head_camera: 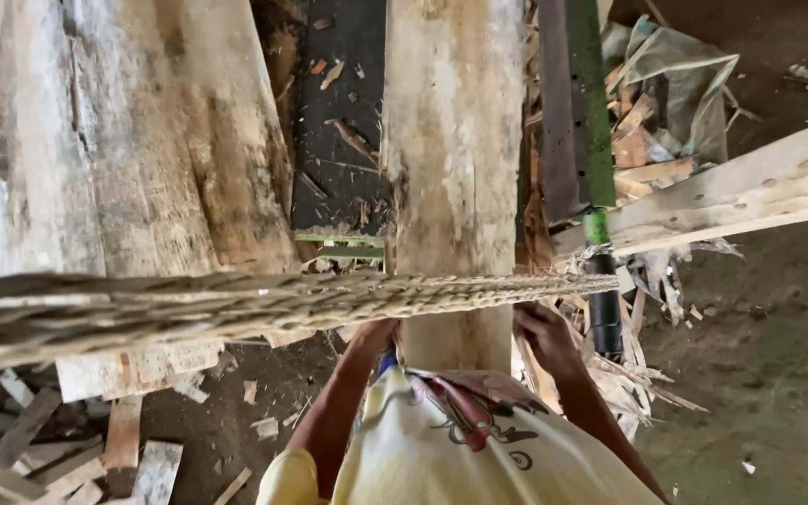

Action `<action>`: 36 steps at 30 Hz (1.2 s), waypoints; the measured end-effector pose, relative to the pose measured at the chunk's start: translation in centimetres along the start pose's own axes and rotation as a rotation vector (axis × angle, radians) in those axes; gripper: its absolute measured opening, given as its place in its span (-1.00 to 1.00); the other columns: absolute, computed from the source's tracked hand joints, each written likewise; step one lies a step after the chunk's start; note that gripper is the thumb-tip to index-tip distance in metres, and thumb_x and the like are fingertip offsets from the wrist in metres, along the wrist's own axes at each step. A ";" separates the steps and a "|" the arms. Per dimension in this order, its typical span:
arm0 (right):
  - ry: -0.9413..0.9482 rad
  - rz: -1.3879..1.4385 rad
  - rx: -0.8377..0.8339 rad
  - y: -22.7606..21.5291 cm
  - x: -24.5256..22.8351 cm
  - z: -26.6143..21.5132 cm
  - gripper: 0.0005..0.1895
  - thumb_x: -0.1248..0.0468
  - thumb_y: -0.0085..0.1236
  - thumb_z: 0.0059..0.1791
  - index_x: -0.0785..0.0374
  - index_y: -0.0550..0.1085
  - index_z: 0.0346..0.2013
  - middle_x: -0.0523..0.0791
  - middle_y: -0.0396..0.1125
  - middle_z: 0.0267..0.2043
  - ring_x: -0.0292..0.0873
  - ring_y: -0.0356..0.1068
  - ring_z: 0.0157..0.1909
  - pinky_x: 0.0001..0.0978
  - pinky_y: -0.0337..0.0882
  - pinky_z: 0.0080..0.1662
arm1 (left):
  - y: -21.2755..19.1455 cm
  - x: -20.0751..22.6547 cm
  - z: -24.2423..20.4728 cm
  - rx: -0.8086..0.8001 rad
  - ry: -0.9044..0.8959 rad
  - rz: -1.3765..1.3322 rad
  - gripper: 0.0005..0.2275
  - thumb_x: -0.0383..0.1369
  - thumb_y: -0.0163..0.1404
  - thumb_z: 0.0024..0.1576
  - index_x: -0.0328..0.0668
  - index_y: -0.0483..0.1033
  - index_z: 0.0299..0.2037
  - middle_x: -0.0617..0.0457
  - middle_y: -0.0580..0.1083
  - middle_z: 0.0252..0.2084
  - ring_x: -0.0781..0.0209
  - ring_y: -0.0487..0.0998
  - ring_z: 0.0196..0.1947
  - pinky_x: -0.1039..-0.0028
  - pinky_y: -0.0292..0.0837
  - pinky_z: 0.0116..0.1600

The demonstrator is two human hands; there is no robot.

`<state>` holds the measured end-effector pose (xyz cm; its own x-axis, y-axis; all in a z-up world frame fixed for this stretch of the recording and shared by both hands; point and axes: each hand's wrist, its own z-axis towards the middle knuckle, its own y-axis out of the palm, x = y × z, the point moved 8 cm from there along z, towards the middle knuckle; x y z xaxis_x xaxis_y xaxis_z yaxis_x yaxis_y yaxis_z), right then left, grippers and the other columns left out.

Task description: Trimming and cutting large sheets of wood bark using a large lever-mounted blade and a machete.

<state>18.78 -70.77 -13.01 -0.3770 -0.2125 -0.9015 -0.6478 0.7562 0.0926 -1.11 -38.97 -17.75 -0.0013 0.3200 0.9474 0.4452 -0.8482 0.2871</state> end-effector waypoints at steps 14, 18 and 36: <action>0.120 0.553 0.283 -2.1 -18.8 -5.8 -0.46 -0.05 -0.23 0.03 0.18 0.31 0.19 -0.08 0.47 -0.21 -0.05 0.52 -0.35 -0.19 0.57 -0.33 | 0.5 2.6 6.9 0.323 0.441 0.325 -0.54 -0.32 0.28 0.15 -0.25 0.25 0.10 0.06 0.53 -0.28 0.42 0.36 -0.37 0.51 0.34 -0.34; 0.019 0.193 0.078 -0.4 -22.3 -6.3 -0.45 0.26 0.04 0.02 0.30 0.25 0.30 -0.04 0.37 -0.30 -0.17 0.40 -0.46 -0.32 0.45 -0.45 | 1.5 1.1 9.3 0.387 0.066 0.228 -0.77 -0.42 0.20 0.13 -0.26 0.36 -0.21 -0.01 0.54 -0.43 0.30 0.25 -0.62 0.45 0.17 -0.60; 0.038 -0.382 0.070 1.7 -27.8 -6.2 -0.70 0.33 0.05 -0.02 0.28 0.31 -0.01 -0.04 0.33 -0.44 -0.22 0.35 -0.61 -0.37 0.44 -0.64 | 3.5 7.5 19.1 0.516 -0.238 0.248 -0.88 -0.57 0.02 0.10 -0.20 0.45 -0.20 0.12 0.41 -0.44 0.40 0.30 -0.59 0.56 0.22 -0.60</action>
<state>24.05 -67.40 14.84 -0.1423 -0.5088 -0.8490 -0.6999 0.6582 -0.2772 17.54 -31.46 -12.29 0.3311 0.2749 0.9027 0.7820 -0.6152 -0.0995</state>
